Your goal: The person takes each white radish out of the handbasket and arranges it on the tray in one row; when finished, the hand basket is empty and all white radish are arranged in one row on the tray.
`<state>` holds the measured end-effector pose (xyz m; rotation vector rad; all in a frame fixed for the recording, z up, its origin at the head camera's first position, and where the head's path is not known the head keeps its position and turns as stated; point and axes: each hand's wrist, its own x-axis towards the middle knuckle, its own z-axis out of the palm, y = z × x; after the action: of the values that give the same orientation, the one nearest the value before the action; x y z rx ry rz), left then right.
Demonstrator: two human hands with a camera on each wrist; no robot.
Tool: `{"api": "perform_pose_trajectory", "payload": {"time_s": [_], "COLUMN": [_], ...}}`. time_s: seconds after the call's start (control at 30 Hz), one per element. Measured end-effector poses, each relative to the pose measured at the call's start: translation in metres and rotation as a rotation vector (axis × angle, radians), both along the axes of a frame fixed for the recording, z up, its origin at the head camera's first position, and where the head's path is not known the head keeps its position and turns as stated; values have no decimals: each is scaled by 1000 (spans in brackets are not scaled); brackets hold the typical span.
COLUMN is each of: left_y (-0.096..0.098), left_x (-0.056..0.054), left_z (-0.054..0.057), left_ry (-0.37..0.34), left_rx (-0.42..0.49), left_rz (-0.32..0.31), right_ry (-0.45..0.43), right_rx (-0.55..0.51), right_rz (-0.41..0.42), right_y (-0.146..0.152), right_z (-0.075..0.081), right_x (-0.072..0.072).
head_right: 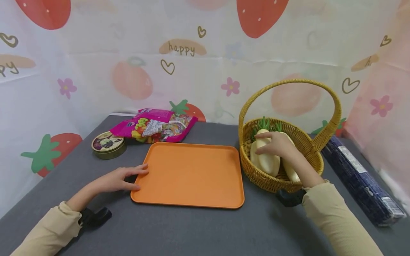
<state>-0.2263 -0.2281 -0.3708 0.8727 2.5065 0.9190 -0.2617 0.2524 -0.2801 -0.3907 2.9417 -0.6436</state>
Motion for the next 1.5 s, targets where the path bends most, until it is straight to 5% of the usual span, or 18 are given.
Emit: {"api": "perform_pose_trajectory", "payload": {"time_s": [0.13,0.4,1.13,1.5], "left_y": [-1,-1,2,1], "left_x": [0,-3,-1,-1], "left_z": [0,0,7,1], "left_ry": [-8,-11,-40,-53], "left_rx": [-3,3,42,0], "left_rz": [3,12,13,25], "right_ry": [7,-81,-138,-122], "right_rx": [-38,-295,-482,-565], "right_rz": [-12,-62,-27,-18], "right_y": [0,4,12,9], "right_z": [1,3,7,2], "right_x": [0,2,7,15]}}
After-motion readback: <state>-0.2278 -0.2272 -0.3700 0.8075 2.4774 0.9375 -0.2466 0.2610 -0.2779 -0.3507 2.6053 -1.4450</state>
